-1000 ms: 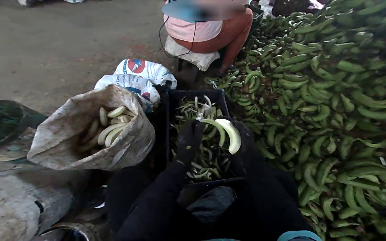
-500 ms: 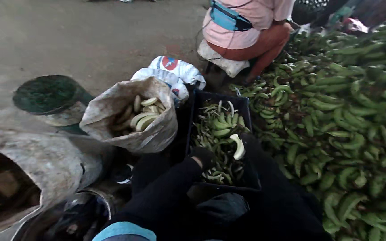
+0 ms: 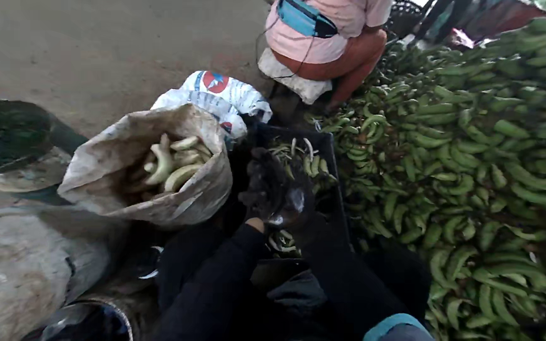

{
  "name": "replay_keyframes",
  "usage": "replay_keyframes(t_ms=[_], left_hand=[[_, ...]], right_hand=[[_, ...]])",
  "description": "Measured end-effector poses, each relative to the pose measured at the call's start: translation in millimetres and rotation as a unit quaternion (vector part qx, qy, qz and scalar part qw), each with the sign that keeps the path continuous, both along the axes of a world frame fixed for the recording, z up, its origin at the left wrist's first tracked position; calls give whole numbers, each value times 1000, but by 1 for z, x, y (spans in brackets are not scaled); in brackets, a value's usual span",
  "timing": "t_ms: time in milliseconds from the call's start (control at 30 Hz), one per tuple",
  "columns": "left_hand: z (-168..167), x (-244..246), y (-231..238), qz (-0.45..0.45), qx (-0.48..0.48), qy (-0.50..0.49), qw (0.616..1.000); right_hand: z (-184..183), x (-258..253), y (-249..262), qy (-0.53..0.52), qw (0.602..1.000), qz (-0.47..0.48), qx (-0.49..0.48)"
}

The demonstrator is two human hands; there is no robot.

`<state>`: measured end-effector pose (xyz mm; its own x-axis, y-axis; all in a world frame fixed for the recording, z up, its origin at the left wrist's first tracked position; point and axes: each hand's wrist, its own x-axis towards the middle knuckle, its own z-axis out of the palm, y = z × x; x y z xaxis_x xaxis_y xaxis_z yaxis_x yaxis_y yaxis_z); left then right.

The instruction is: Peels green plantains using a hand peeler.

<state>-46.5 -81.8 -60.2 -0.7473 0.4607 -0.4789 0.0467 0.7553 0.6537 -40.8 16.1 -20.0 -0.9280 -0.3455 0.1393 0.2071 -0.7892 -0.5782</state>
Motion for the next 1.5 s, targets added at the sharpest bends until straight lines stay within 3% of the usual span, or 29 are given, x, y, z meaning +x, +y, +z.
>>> replay_keyframes(t_ms=[33, 133, 167, 233, 300, 333, 367, 400, 433, 533, 667, 733, 767, 900, 1133, 1200, 1233, 1300, 1333, 1367, 1400, 1433, 1500], left_hand=[[0, 3, 6, -35, -37, 0, 999], [28, 9, 12, -168, -136, -48, 975], [33, 9, 11, -180, -139, -50, 973], [40, 7, 8, -171, -128, -44, 976], [48, 2, 9, -153, -140, -33, 978], [49, 0, 11, -141, -151, -32, 978], [50, -3, 13, -133, -161, -34, 977], [51, -5, 15, -131, -169, -32, 976], [52, -6, 16, -135, -174, -29, 975], [49, -12, 14, -121, -181, -27, 976], [53, -19, 10, -91, -198, -16, 976], [55, -22, 12, -90, -204, -21, 974], [56, -22, 13, -91, -209, -25, 973], [56, -23, 16, -91, -216, -33, 972], [55, -25, 19, -98, -227, -31, 968], [55, -25, 22, -97, -228, -26, 968], [54, -26, 22, -97, -228, -27, 968], [52, -27, 24, -95, -224, -28, 970], [52, -28, 25, -91, -224, -27, 970], [51, -30, 26, -85, -222, -19, 971], [48, -33, 25, -73, -215, -4, 974], [44, -33, 24, -56, -197, 15, 979], [40, -33, 20, -16, -118, 48, 992]], right_hand=[[-15, -4, 16, 11, 993, -101, 61], [-39, -50, 81, -6, 959, -278, 48], [-41, -62, 107, -20, 939, -330, 98], [-40, -75, 142, -57, 875, -382, 291], [-45, -82, 157, -20, 769, -334, 545], [-49, -82, 157, 24, 676, -278, 682], [-52, -84, 152, 63, 558, -190, 806], [-61, -85, 145, 95, 460, -106, 877], [-71, -86, 135, 118, 389, -36, 913], [-107, -93, 115, 191, 282, 102, 935], [-146, -113, 126, 253, 217, 96, 938], [-155, -120, 136, 296, 227, 65, 926], [-157, -125, 139, 299, 250, 60, 919], [-148, -146, 145, 197, 362, 59, 909], [-133, -149, 156, 23, 550, -79, 831], [-127, -143, 157, -23, 642, -155, 750], [-126, -139, 160, -46, 711, -217, 667], [-134, -138, 163, -97, 852, -358, 370], [-139, -138, 170, -106, 890, -382, 223], [-139, -138, 177, -89, 915, -379, 110], [-133, -130, 181, -76, 926, -362, 77], [-122, -120, 182, -66, 929, -351, 94], [-97, -100, 189, -94, 909, -339, 222]])
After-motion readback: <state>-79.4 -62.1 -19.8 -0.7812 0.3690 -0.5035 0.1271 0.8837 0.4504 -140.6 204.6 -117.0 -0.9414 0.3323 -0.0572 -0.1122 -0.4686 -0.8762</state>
